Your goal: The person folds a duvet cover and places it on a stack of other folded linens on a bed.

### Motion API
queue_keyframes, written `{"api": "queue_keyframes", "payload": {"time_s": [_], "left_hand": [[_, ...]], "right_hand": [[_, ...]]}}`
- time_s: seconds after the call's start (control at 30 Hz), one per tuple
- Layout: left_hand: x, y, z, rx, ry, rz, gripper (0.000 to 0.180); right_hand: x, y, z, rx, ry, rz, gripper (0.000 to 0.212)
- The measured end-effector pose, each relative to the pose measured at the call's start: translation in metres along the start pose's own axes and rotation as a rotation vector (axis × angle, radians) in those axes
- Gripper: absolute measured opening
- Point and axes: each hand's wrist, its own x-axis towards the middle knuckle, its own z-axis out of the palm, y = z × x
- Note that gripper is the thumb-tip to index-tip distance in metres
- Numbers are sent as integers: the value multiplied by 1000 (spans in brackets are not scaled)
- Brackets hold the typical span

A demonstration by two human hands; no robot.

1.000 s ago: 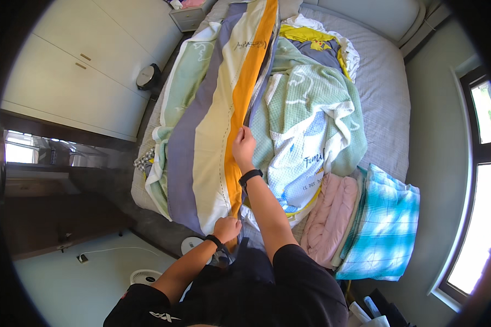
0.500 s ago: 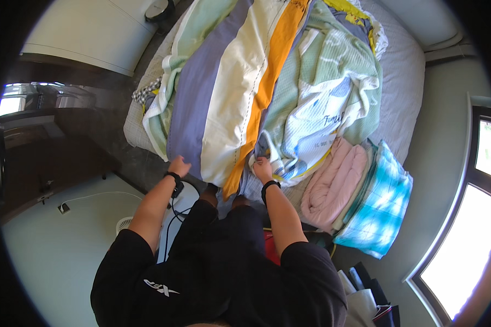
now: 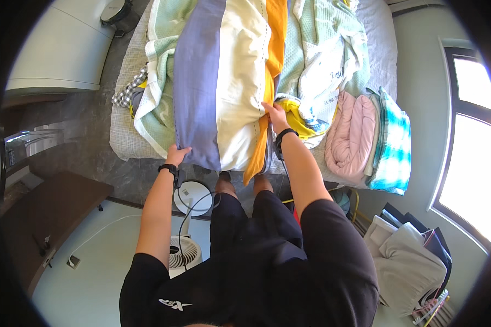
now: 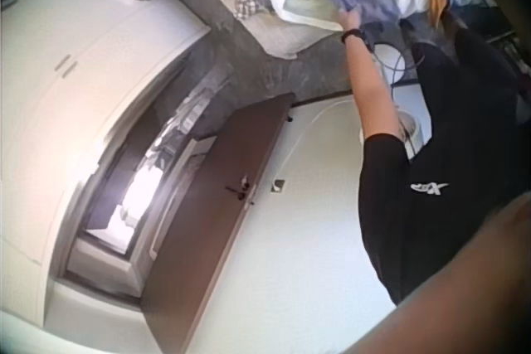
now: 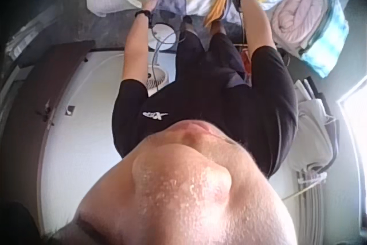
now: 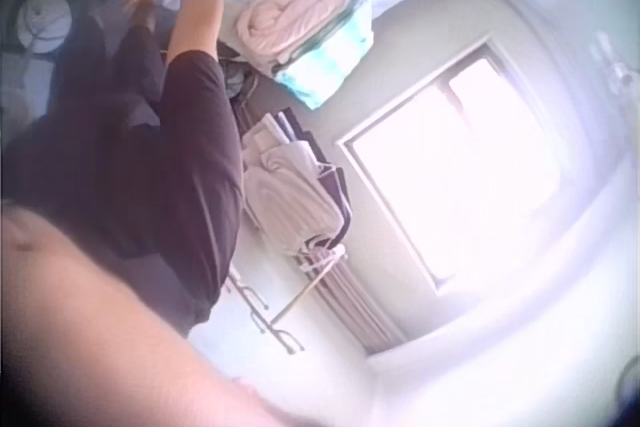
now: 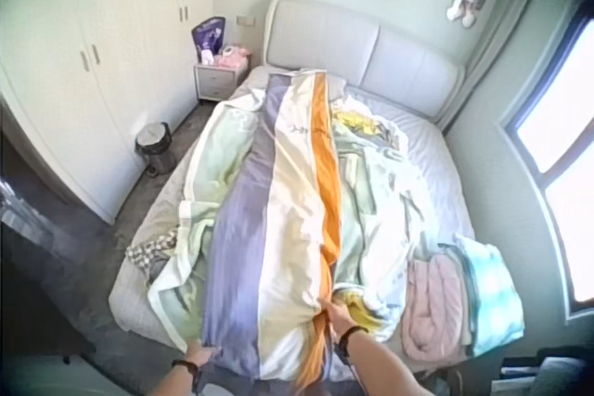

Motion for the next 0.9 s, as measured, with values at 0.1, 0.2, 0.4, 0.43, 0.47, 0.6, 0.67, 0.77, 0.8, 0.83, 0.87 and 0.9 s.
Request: {"api": "queue_keyframes", "payload": {"time_s": [0.1,0.2,0.4,0.43,0.47,0.6,0.67,0.77,0.8,0.83,0.87,0.9], "left_hand": [[-28,5,-12,-80,-102,-62,32],[-57,33,-12,-149,-171,-94,33],[-85,33,-11,-178,-363,-126,39],[-83,28,-12,-123,-371,-189,42],[-89,19,-13,-111,-363,-187,42],[-114,50,4,-2,-408,-271,42],[-125,38,7,-246,-430,-331,41],[-161,45,14,-129,-254,-162,38],[-175,51,15,-73,-115,-43,36],[-187,57,20,-121,-92,7,36],[-193,67,24,-122,-70,14,36],[-208,78,26,-212,-45,24,35]], "right_hand": [[-28,11,36,-222,82,107,43],[-43,47,39,-355,146,57,38],[-86,73,35,-210,98,124,5],[-92,71,29,-225,42,123,4],[-99,69,23,-240,-14,120,3],[-126,66,-12,5,-112,219,7],[-133,68,-22,79,-193,233,7],[-144,72,-31,31,-232,204,7],[-152,73,-30,-3,-225,216,7],[-158,70,-30,40,-222,171,7],[-162,67,-31,82,-221,129,7],[-170,67,-36,-10,-262,95,8]]}}
